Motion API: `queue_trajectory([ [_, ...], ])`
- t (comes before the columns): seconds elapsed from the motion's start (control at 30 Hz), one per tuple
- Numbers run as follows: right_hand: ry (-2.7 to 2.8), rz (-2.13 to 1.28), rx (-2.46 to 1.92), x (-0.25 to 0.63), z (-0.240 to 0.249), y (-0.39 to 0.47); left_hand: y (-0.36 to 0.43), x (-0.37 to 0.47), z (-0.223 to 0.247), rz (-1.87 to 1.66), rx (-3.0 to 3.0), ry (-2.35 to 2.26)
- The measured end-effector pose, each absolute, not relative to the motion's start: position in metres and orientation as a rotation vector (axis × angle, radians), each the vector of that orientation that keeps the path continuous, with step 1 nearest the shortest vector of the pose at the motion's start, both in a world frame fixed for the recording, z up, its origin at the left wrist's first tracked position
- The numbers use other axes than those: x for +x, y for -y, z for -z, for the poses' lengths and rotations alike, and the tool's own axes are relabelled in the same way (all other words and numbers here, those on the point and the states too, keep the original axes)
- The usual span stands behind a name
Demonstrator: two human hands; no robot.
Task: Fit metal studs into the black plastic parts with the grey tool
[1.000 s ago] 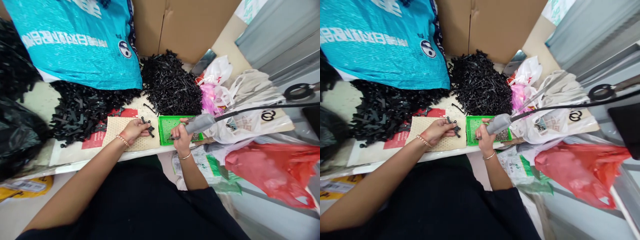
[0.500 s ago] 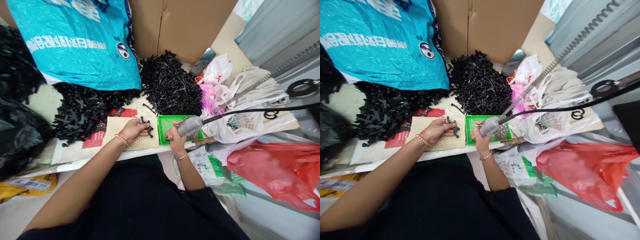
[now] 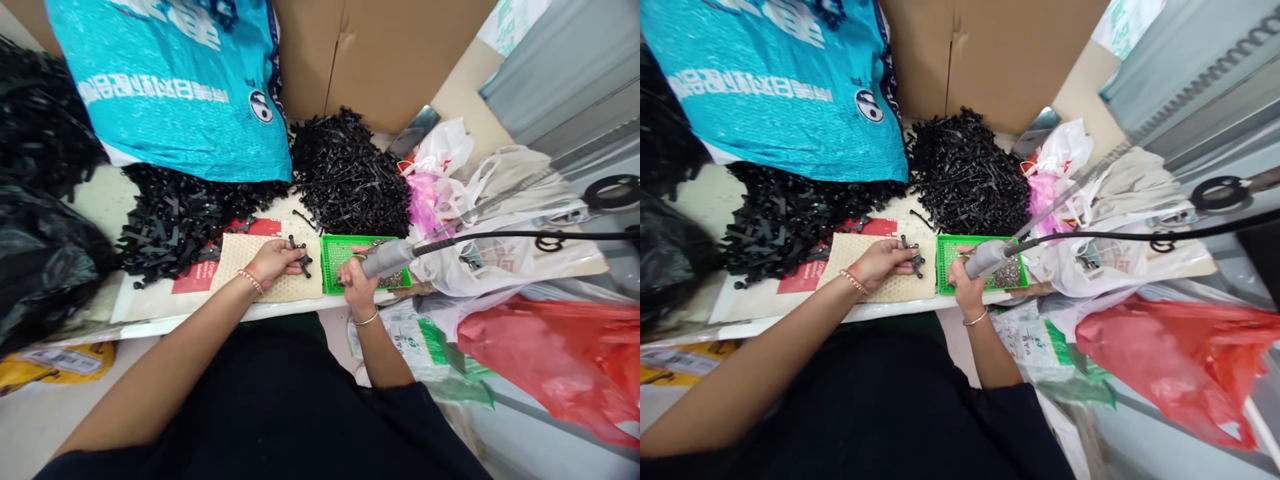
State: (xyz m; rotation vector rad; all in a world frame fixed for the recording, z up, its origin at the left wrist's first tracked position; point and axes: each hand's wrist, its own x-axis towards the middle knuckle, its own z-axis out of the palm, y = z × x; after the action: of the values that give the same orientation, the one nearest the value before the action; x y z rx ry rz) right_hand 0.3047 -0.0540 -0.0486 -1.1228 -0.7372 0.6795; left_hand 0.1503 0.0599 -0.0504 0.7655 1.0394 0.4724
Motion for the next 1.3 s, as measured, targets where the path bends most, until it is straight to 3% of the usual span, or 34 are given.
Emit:
queue_trajectory([
  [0.27,0.701,-0.72,-0.91,0.284,-0.003,0.008,-0.06,0.151,0.054,-0.497,0.744,-1.019],
  [1.3,0.753,-0.751,-1.044,0.266,0.016,-0.015,-0.06,0.149,0.051,-0.489,0.741,-0.988],
])
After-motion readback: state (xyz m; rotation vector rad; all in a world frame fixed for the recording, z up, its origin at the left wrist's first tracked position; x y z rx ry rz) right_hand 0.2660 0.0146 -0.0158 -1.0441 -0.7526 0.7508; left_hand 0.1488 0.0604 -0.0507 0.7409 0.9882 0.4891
